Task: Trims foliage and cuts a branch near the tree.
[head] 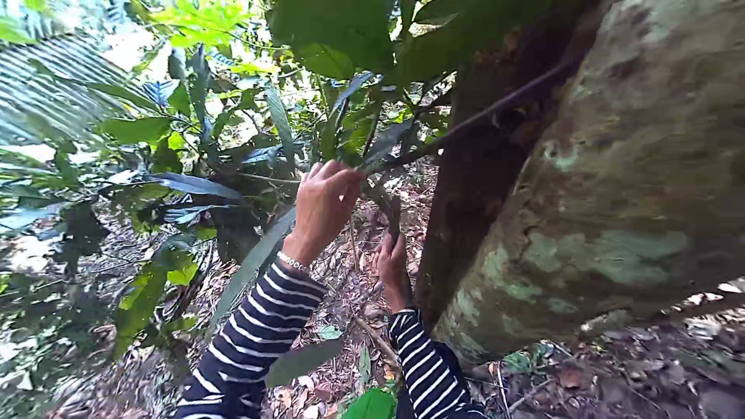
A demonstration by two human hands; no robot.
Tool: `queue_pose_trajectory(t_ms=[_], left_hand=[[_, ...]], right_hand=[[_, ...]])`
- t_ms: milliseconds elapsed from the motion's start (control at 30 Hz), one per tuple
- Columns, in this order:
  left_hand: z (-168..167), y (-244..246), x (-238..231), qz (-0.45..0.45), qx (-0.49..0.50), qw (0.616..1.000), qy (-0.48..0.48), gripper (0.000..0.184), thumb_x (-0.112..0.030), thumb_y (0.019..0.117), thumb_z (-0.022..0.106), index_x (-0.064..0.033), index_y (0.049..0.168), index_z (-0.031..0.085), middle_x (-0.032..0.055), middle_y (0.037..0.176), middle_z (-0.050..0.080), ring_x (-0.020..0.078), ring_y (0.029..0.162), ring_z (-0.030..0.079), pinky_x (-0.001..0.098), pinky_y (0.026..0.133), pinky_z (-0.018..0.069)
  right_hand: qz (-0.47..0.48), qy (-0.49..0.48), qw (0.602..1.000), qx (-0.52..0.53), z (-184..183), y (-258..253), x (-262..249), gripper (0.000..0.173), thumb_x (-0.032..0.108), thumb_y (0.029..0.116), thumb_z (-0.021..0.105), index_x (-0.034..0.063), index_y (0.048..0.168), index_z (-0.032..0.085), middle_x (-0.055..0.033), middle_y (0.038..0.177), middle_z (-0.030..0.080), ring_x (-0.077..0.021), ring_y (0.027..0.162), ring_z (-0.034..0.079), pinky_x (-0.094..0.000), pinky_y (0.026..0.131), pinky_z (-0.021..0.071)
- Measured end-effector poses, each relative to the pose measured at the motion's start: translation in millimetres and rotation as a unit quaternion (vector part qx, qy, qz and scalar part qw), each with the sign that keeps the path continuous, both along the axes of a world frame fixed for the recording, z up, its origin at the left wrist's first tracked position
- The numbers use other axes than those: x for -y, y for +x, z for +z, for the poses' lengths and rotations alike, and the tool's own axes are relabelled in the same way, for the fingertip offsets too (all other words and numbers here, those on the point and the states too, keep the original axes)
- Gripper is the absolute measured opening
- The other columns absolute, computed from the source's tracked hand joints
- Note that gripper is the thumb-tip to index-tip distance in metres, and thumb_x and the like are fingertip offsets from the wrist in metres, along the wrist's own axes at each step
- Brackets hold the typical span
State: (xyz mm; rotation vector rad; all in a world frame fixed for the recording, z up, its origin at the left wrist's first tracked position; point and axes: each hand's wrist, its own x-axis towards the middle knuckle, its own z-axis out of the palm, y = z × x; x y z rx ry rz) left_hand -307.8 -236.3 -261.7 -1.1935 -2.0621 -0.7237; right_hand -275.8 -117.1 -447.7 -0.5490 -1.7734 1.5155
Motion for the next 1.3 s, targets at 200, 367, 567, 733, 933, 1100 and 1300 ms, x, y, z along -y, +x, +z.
queue_pose_trajectory(t_ms=[200, 367, 567, 733, 933, 1100, 1300], left_hand=[[54, 14, -67, -0.072, -0.019, 0.993, -0.095, 0.027, -0.023, 0.1024, 0.058, -0.0101, 0.119, 0.075, 0.0172, 0.119, 0.07, 0.036, 0.117, 0.063, 0.0545, 0.101, 0.0472], [88, 16, -97, -0.071, 0.011, 0.972, -0.224, 0.03, -0.02, 0.1005, 0.061, -0.0079, 0.127, 0.069, 0.0189, 0.116, 0.07, 0.0371, 0.109, 0.067, 0.0605, 0.095, 0.0504], [103, 35, -105, -0.058, 0.019, 0.968, -0.243, 0.031, -0.021, 0.099, 0.064, -0.0059, 0.126, 0.068, 0.0204, 0.123, 0.068, 0.0373, 0.117, 0.064, 0.0595, 0.102, 0.0468], [109, 66, -115, -0.021, 0.06, 0.967, -0.246, 0.023, -0.013, 0.0979, 0.065, 0.0004, 0.116, 0.069, 0.0247, 0.11, 0.069, 0.0409, 0.103, 0.066, 0.0603, 0.092, 0.0479], [104, 74, -115, -0.018, 0.038, 0.973, -0.226, 0.019, -0.008, 0.0965, 0.066, 0.0049, 0.11, 0.068, 0.0288, 0.107, 0.068, 0.0475, 0.103, 0.065, 0.0646, 0.09, 0.0466], [103, 82, -118, -0.004, 0.048, 0.974, -0.22, 0.016, -0.007, 0.0981, 0.063, 0.0063, 0.105, 0.067, 0.0307, 0.105, 0.067, 0.0494, 0.101, 0.064, 0.0655, 0.088, 0.0455], [101, 73, -123, 0.004, 0.038, 0.968, -0.249, 0.019, -0.012, 0.0965, 0.065, 0.0022, 0.109, 0.07, 0.029, 0.109, 0.068, 0.049, 0.108, 0.063, 0.0685, 0.09, 0.0438]], right_hand=[[0.002, 0.012, 0.999, -0.044, 25, 8, -18, 0.036, 0.023, 0.1109, 0.042, -0.0068, 0.127, 0.054, -0.0144, 0.076, 0.058, -0.024, 0.065, 0.059, -0.0451, 0.065, 0.0537], [0.05, 0.01, 0.999, -0.013, 57, 31, -12, 0.039, 0.03, 0.1123, 0.04, -0.0014, 0.134, 0.049, -0.0188, 0.083, 0.06, -0.0308, 0.068, 0.061, -0.0474, 0.061, 0.0538], [0.032, 0.091, 0.995, -0.023, 77, 43, -10, 0.041, 0.029, 0.1113, 0.044, 0.0009, 0.141, 0.047, -0.0262, 0.107, 0.067, -0.0386, 0.093, 0.07, -0.0531, 0.08, 0.057], [0.018, 0.122, 0.992, -0.02, 92, 25, -16, 0.035, 0.012, 0.1082, 0.046, -0.0127, 0.133, 0.051, -0.0303, 0.108, 0.069, -0.0399, 0.102, 0.071, -0.0512, 0.091, 0.0556], [0.001, 0.162, 0.987, -0.02, 93, 15, -11, 0.034, 0.009, 0.1065, 0.048, -0.0119, 0.134, 0.049, -0.0287, 0.103, 0.07, -0.0394, 0.099, 0.072, -0.0512, 0.09, 0.057], [0.045, 0.145, 0.988, 0.034, 104, 1, -17, 0.037, 0.011, 0.1087, 0.046, -0.0126, 0.138, 0.045, -0.0299, 0.108, 0.069, -0.0396, 0.106, 0.07, -0.0516, 0.095, 0.0543], [0.121, 0.117, 0.979, 0.117, 98, -13, -42, 0.046, 0.013, 0.1079, 0.048, -0.0087, 0.148, 0.039, -0.0324, 0.131, 0.061, -0.0433, 0.124, 0.061, -0.057, 0.105, 0.0486]])
